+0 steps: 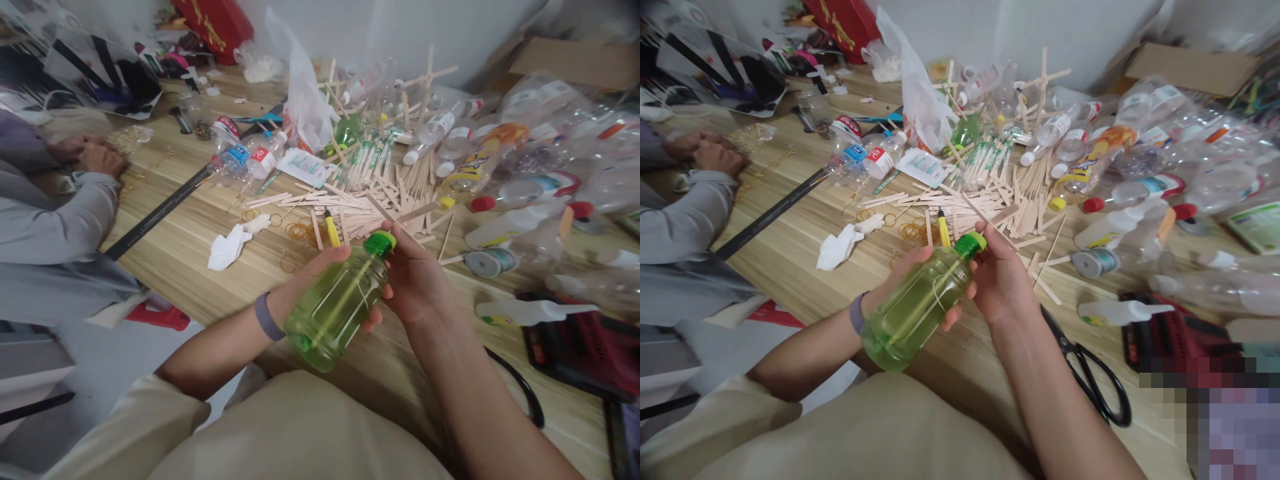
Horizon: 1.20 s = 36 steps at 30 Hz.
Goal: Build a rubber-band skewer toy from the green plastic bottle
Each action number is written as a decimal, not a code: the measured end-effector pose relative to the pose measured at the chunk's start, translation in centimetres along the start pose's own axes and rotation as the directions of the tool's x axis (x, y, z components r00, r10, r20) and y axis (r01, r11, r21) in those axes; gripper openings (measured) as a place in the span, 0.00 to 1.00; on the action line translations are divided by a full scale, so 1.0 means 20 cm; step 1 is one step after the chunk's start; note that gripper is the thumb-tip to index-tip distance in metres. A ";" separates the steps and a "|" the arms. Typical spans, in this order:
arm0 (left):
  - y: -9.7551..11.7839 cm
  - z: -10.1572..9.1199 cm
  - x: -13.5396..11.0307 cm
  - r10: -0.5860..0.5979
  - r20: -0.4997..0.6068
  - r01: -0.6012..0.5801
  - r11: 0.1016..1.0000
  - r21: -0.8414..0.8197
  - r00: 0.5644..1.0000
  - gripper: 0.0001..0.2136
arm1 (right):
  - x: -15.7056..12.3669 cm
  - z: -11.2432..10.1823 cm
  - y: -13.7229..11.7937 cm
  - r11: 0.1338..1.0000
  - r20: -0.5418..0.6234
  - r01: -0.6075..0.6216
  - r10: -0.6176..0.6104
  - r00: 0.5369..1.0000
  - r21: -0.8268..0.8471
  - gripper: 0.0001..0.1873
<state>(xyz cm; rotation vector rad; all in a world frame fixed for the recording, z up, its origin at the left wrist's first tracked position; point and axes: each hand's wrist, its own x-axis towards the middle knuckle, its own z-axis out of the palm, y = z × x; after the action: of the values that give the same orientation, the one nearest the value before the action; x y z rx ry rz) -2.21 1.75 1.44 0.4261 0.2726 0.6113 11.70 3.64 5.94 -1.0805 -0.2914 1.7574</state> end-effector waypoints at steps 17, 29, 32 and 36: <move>-0.01 -0.02 -0.02 -0.031 0.013 0.031 0.999 0.028 0.999 0.26 | 0.03 -0.05 0.04 0.997 0.050 0.060 -0.062 0.997 0.043 0.06; -0.01 -0.03 0.00 0.001 0.012 -0.001 0.999 0.032 1.000 0.26 | 0.01 -0.03 0.04 0.996 0.049 0.087 -0.087 0.995 0.003 0.07; -0.01 -0.03 0.00 0.035 0.059 -0.037 0.999 0.023 0.998 0.24 | -0.01 -0.02 0.04 0.994 0.041 0.112 -0.111 0.993 -0.020 0.07; -0.01 0.00 -0.02 0.077 0.056 -0.081 0.993 0.085 0.995 0.22 | -0.04 -0.02 0.06 0.988 0.133 0.150 -0.146 0.980 -0.020 0.12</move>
<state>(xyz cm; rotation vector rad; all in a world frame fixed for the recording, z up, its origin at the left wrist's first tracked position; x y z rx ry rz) -2.43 1.33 1.49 0.5385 0.2336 0.6663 11.39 2.41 5.38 -0.9411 -0.4698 1.6971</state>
